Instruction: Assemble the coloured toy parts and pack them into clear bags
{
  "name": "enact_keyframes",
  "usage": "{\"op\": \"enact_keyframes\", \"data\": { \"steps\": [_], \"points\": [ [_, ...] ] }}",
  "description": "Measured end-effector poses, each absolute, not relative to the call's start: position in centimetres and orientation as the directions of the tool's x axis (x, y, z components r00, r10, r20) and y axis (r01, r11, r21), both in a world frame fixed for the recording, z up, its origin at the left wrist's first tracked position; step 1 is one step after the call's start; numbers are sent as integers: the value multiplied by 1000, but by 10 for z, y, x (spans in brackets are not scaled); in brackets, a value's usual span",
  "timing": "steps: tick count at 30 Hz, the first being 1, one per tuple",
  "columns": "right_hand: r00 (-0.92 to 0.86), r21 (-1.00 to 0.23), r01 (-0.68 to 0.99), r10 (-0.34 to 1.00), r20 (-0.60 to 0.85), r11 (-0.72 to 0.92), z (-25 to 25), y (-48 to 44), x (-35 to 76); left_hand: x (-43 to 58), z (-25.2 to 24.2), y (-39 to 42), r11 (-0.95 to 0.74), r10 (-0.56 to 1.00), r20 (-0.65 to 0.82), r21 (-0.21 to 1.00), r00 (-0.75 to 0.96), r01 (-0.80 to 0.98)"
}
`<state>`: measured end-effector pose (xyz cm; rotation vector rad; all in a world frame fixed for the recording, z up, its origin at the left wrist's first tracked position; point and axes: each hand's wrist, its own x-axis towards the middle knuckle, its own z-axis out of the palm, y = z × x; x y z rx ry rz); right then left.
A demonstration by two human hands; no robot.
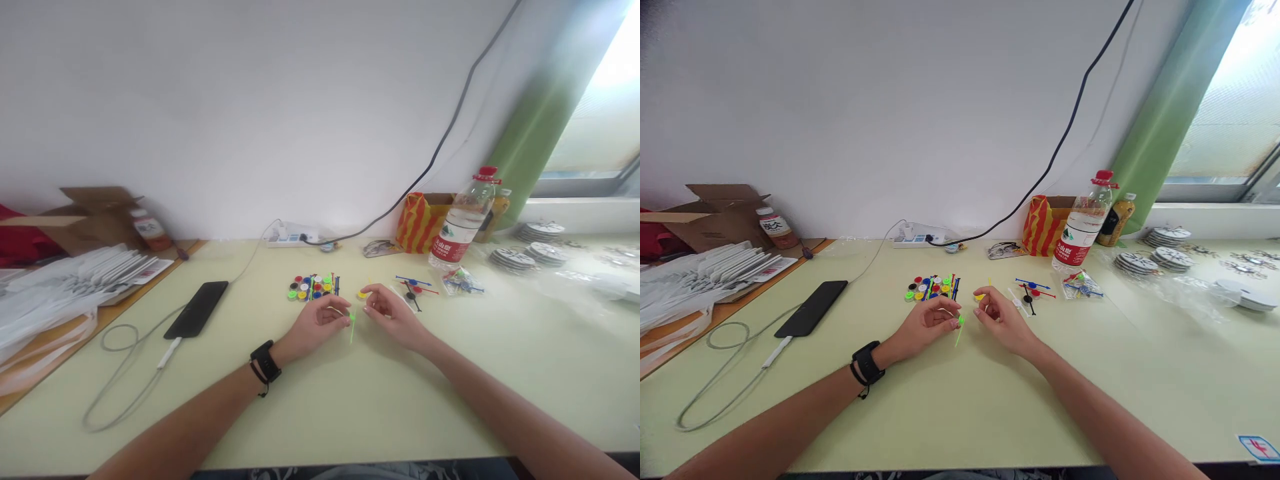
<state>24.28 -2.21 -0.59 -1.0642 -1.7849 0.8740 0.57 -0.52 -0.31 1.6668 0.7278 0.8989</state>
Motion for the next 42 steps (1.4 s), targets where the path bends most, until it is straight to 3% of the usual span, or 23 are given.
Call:
{"op": "enact_keyframes", "data": {
  "steps": [4, 10, 15, 22, 32, 42],
  "points": [
    [-338, -823, 360, 883, 325, 440, -3, -26, 243, 6, -6, -1, -176, 854, 171, 984, 492, -36],
    [-347, -849, 300, 879, 328, 435, -6, -36, 235, 5, -5, 0, -154, 863, 164, 986, 478, -59],
    [-397, -866, 340, 891, 220, 365, -1, -34, 236, 6, -6, 0, -151, 866, 165, 986, 473, -67],
    [-310, -858, 359, 914, 262, 368, -1, -25, 241, 6, -8, 2, -151, 877, 167, 986, 450, -72],
    [-239, -598, 671, 891, 386, 439, -29, -9, 257, 5, -7, 4, -99, 913, 136, 989, 384, -113],
    [-240, -344, 868, 908, 343, 359, -42, -1, 266, 6, 2, 4, 54, 928, 37, 971, 371, -231]
  ]
}}
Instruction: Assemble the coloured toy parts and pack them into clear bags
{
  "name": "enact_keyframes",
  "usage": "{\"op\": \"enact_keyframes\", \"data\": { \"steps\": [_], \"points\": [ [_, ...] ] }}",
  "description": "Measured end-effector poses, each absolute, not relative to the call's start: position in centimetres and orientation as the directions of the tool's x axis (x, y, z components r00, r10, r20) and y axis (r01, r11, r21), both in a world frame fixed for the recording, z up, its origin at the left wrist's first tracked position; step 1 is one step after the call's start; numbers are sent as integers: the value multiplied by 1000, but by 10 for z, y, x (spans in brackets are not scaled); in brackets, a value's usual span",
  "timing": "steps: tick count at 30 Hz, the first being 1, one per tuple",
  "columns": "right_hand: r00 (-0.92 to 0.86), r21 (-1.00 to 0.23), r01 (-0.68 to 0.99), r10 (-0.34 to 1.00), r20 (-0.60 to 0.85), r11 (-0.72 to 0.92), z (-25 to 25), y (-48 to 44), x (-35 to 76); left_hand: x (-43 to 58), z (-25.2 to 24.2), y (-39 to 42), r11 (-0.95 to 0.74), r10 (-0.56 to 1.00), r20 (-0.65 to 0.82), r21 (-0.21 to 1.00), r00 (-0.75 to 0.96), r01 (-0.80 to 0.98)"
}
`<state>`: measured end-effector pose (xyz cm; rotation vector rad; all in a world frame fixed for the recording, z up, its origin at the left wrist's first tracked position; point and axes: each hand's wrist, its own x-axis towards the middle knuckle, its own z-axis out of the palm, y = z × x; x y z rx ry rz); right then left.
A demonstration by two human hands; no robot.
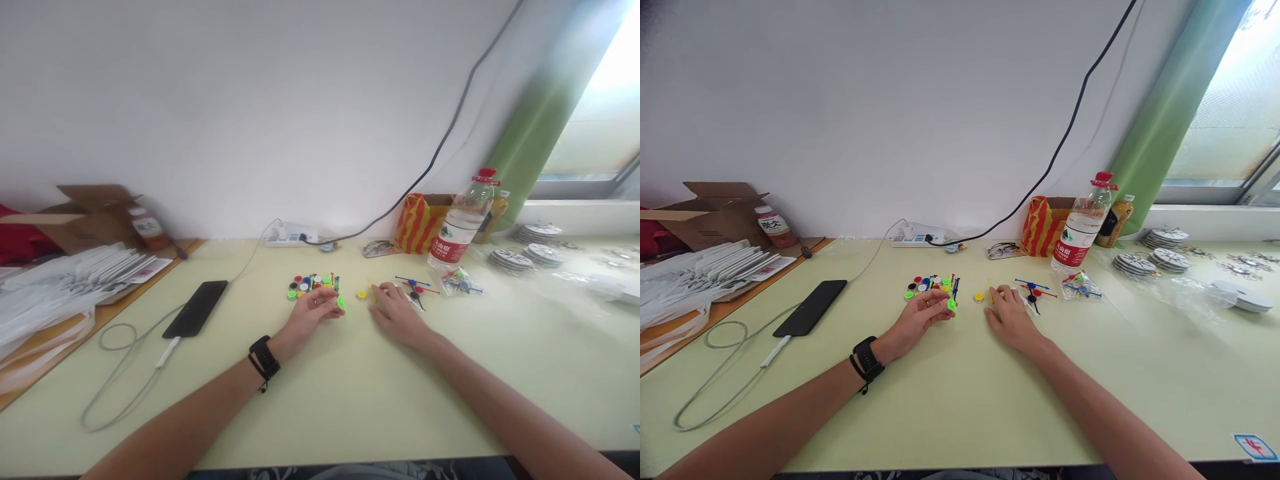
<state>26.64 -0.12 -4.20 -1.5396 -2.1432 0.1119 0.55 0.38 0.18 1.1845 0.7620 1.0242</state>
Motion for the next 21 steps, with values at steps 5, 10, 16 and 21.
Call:
{"op": "enact_keyframes", "data": {
  "steps": [5, 10, 16, 21],
  "points": [
    [-250, -340, 868, 910, 331, 362, -37, -2, 265, 4, 2, 4, 93, 921, 10, 965, 388, -245],
    [-242, -346, 865, 907, 345, 362, -34, -2, 266, 2, -3, 8, 114, 912, 6, 957, 410, -268],
    [-236, -389, 844, 906, 351, 370, -31, 1, 267, 1, -5, 9, 140, 902, -3, 948, 431, -287],
    [-173, -437, 837, 918, 357, 328, -30, 2, 268, 1, -4, 8, 151, 909, -12, 941, 418, -302]
  ]
}}
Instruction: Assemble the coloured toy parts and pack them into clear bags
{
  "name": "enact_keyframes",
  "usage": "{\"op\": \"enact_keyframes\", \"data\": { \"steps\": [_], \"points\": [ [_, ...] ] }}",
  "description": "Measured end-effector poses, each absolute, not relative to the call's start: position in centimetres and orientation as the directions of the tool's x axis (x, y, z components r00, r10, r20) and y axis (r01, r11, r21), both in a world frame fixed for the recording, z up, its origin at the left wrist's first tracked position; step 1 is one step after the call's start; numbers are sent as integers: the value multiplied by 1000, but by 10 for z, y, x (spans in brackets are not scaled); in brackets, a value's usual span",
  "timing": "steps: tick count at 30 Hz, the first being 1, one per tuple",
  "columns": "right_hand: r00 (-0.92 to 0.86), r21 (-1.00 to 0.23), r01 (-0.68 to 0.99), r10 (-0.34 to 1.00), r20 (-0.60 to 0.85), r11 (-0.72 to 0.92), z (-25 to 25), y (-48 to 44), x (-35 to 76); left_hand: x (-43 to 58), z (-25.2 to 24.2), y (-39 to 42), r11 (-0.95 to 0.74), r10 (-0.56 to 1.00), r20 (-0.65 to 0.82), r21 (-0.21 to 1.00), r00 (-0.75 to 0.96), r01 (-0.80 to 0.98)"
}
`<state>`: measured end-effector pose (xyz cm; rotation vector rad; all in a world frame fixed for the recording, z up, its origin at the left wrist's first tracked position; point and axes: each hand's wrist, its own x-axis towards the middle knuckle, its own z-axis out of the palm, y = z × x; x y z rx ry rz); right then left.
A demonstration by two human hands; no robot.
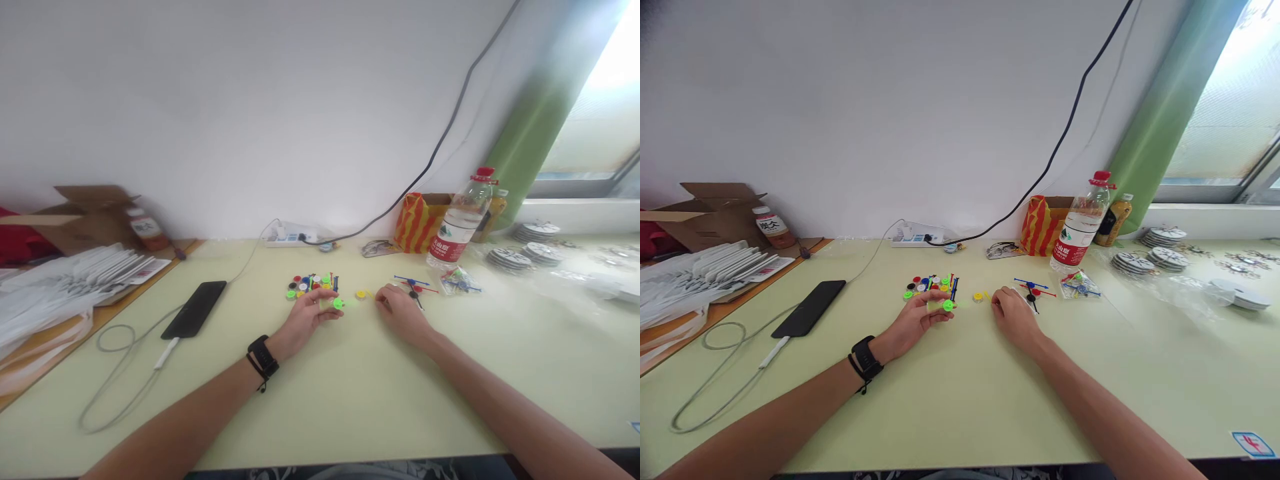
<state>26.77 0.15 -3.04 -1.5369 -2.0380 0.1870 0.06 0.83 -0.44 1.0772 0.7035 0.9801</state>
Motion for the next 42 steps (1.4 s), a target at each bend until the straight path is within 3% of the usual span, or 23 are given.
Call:
{"op": "enact_keyframes", "data": {
  "steps": [9, 14, 36, 42],
  "points": [
    [-107, -572, 752, 916, 387, 329, -25, -4, 265, 1, -6, 10, 169, 907, -18, 931, 421, -324],
    [-192, -530, 732, 876, 443, 428, -25, -2, 265, 1, -4, 9, 186, 903, -30, 927, 429, -326],
    [-214, -515, 753, 892, 397, 410, -26, -2, 266, 2, -2, 9, 203, 907, -46, 919, 419, -338],
    [-449, -558, 635, 843, 296, 534, -10, -17, 258, 1, -3, 9, 191, 907, -35, 923, 420, -335]
  ]
}}
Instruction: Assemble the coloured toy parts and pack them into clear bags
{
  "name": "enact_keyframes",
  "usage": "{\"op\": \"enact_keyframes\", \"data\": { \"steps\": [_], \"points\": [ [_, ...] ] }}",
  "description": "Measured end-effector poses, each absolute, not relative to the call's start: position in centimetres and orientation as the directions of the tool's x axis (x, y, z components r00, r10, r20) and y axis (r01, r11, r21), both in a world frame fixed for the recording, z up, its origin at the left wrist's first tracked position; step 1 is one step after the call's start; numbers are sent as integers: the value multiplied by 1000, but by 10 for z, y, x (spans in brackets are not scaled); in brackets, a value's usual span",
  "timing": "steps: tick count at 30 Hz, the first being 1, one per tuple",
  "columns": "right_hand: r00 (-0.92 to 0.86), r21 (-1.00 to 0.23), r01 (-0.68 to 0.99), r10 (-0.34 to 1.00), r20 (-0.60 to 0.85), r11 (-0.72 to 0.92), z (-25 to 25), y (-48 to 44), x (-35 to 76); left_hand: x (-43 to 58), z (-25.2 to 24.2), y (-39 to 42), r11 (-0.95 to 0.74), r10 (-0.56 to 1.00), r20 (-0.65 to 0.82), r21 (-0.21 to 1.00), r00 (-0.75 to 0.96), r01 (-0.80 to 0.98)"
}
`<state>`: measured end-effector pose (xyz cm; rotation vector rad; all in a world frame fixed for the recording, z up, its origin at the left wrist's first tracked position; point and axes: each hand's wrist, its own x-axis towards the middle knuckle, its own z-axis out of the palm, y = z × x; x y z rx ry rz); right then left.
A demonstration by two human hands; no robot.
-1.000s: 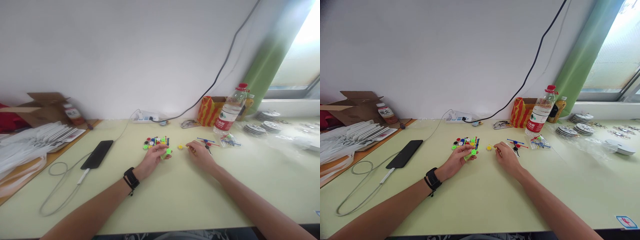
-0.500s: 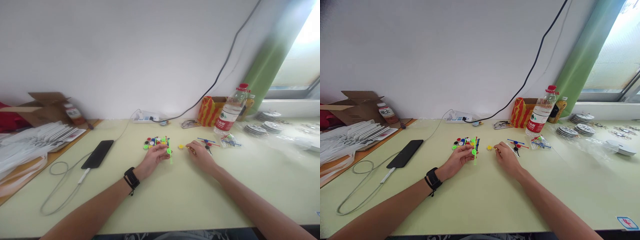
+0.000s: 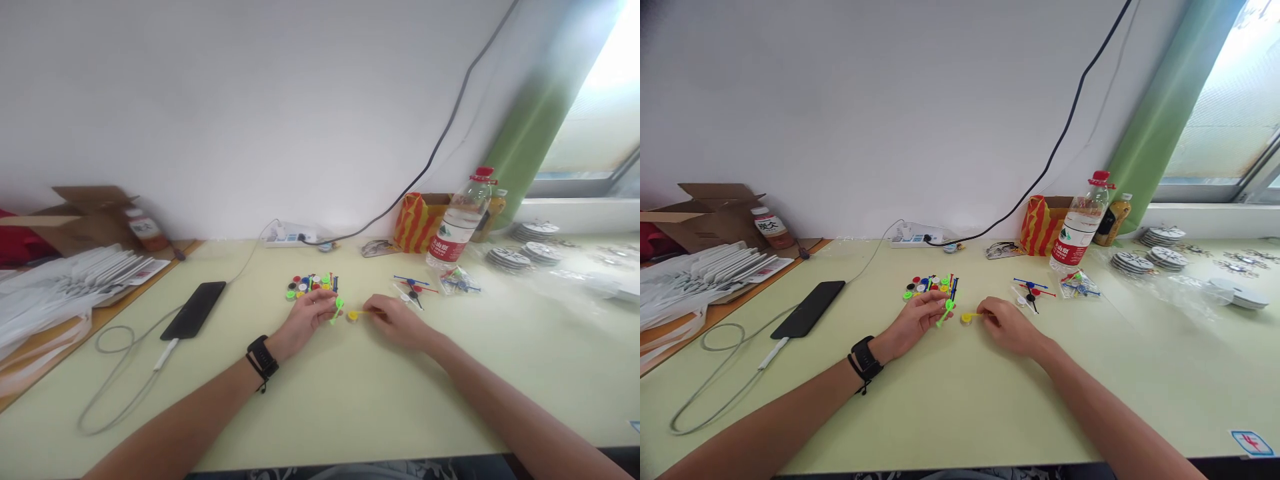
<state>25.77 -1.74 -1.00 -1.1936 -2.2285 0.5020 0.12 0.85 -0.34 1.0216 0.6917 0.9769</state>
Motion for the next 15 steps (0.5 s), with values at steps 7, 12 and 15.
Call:
{"op": "enact_keyframes", "data": {
  "steps": [7, 12, 15],
  "points": [
    [-471, -588, 589, 827, 308, 554, 0, -31, 246, 4, -2, 6, 150, 915, -36, 955, 402, -256],
    [-414, -557, 655, 859, 302, 511, 6, -38, 244, 4, -2, 5, 136, 904, -38, 970, 426, -203],
    [-472, -527, 645, 831, 295, 553, 6, -41, 241, 3, -1, 4, 124, 893, -32, 976, 449, -176]
  ]
}}
